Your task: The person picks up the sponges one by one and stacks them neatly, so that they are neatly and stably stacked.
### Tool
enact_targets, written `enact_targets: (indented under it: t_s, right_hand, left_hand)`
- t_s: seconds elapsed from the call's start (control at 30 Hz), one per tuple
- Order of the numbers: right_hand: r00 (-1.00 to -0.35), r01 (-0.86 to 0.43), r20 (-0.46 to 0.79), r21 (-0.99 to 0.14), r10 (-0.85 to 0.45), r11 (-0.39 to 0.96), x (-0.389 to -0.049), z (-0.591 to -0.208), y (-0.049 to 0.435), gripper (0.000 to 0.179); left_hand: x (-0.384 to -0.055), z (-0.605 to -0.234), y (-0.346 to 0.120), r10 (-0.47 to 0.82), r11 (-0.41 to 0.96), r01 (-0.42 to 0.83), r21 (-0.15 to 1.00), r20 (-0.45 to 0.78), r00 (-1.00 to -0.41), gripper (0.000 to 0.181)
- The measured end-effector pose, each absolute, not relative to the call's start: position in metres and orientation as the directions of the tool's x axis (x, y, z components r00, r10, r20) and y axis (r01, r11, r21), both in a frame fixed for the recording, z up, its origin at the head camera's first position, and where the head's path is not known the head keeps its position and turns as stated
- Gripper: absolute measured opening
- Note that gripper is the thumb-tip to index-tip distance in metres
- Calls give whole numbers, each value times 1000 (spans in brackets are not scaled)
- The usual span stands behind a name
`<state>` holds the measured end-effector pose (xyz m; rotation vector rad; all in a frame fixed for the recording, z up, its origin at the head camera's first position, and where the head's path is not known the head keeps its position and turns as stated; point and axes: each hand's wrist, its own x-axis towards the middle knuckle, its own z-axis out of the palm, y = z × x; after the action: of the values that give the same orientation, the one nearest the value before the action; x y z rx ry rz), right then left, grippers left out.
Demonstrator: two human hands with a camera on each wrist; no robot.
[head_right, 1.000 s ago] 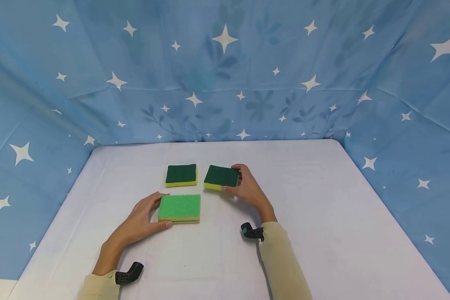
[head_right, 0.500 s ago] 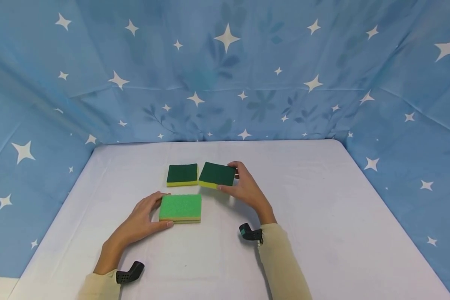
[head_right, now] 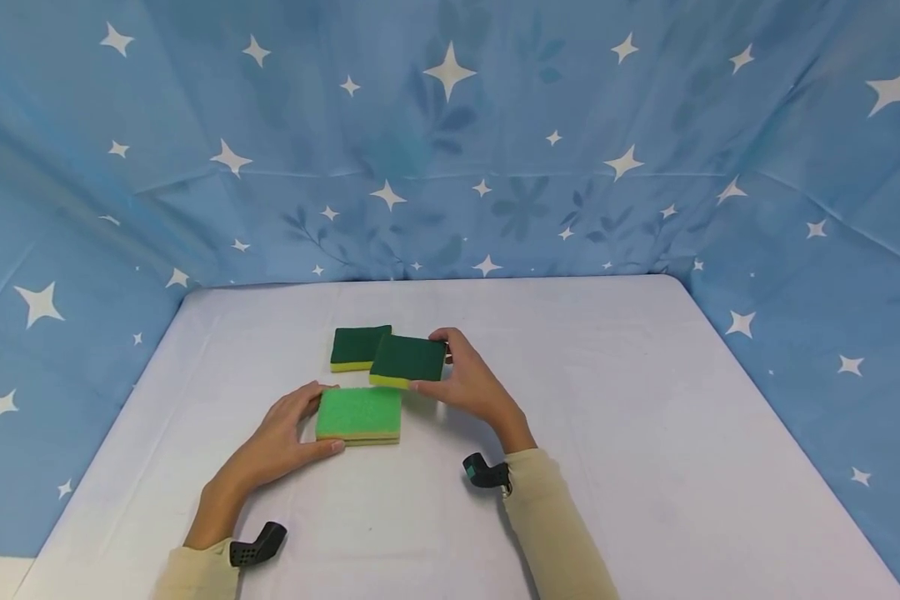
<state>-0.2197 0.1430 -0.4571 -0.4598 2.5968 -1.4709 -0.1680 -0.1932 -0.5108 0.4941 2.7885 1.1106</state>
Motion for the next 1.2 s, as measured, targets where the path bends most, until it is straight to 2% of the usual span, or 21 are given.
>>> enact_targets:
  t_s: [0.47,1.2]
  right_hand:
    - [-924,-279,93,-827,-370,488,-221,-453,134,82]
    - [-913,-266,62,-841,-403,471,-206,-460,117,82]
  left_hand:
    - [-174,-508,-193,337,671,274,689,46,-941,88]
    - [-166,-512,-192,332,678,256,689,23,-943,90]
